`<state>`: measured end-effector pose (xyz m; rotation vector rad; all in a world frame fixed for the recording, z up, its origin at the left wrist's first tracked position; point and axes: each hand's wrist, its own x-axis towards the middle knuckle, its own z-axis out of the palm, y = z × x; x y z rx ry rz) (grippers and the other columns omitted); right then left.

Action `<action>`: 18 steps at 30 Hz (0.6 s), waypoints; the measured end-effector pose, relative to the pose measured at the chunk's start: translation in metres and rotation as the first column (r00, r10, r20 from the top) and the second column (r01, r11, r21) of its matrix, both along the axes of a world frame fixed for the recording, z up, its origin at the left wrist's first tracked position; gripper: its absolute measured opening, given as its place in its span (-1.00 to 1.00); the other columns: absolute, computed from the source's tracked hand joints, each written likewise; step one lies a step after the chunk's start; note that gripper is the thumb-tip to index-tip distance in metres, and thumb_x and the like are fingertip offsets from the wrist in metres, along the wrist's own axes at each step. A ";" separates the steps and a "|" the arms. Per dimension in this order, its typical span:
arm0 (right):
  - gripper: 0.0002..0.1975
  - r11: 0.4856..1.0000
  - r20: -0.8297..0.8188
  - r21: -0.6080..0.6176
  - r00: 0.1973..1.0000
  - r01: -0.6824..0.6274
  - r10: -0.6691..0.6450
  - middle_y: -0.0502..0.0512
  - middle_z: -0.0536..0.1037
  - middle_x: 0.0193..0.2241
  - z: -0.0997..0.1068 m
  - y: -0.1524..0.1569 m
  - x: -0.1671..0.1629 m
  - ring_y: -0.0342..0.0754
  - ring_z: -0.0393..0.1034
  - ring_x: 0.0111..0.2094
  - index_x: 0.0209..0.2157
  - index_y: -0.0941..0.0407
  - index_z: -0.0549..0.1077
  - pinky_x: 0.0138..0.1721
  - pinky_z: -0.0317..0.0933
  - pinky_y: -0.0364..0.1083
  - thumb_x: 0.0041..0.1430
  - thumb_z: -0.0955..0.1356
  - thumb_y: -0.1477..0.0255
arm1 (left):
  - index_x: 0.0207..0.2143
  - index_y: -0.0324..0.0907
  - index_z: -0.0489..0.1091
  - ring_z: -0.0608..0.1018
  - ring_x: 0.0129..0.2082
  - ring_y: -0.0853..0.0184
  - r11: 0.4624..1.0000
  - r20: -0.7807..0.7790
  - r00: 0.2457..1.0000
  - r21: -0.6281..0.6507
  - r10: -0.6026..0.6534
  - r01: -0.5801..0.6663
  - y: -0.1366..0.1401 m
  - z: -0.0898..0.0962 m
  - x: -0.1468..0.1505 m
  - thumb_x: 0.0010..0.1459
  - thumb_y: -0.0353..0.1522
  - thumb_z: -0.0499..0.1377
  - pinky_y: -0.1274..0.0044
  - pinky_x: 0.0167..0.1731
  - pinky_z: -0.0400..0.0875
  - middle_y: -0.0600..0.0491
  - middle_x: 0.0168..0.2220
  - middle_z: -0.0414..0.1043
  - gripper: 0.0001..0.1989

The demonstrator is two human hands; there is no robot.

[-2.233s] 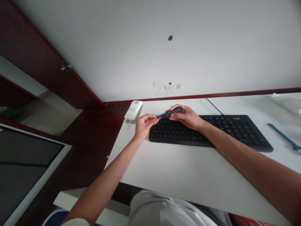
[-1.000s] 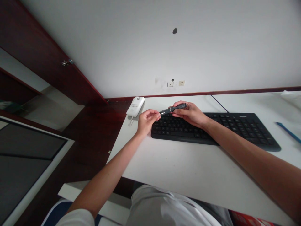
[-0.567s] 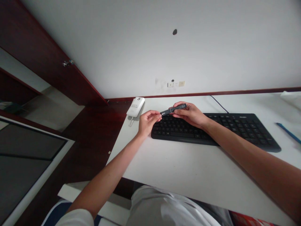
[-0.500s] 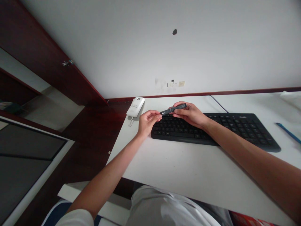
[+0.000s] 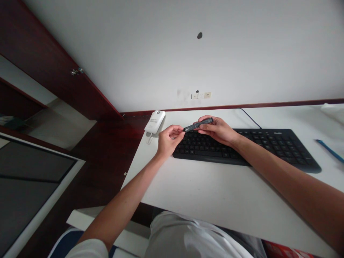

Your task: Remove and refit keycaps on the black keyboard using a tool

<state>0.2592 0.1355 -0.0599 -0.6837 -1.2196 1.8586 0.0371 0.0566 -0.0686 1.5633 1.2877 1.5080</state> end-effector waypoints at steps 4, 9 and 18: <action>-0.63 1.000 0.005 -0.005 1.000 0.004 -0.004 0.04 0.67 -0.25 0.002 -0.001 -0.001 -0.01 0.61 -0.16 -0.25 0.06 0.58 -0.09 0.53 -0.07 -0.12 0.65 0.37 | -0.23 -0.19 0.54 0.61 -0.33 0.38 0.998 -0.082 0.996 0.054 0.024 -0.020 -0.002 0.002 0.001 0.18 -0.30 0.32 0.55 -0.25 0.55 0.00 -0.27 0.59 -0.84; -0.64 1.000 0.003 0.002 1.000 0.000 0.000 0.04 0.67 -0.25 0.001 0.000 0.000 -0.02 0.61 -0.17 -0.24 0.05 0.58 -0.10 0.53 -0.07 -0.11 0.64 0.38 | -0.26 -0.18 0.54 0.60 -0.36 0.38 0.990 -0.166 0.984 0.132 0.070 -0.048 -0.004 0.006 0.001 0.17 -0.35 0.31 0.54 -0.29 0.54 0.02 -0.31 0.58 -0.90; -0.64 1.000 0.003 0.009 1.000 -0.005 0.005 0.04 0.67 -0.21 0.000 0.000 0.001 -0.02 0.60 -0.14 -0.23 0.05 0.57 -0.05 0.51 -0.05 -0.09 0.64 0.38 | -0.26 -0.17 0.53 0.60 -0.37 0.38 0.988 -0.197 0.977 0.148 0.077 -0.048 -0.004 0.008 0.000 0.17 -0.39 0.30 0.55 -0.30 0.53 0.03 -0.31 0.58 -0.93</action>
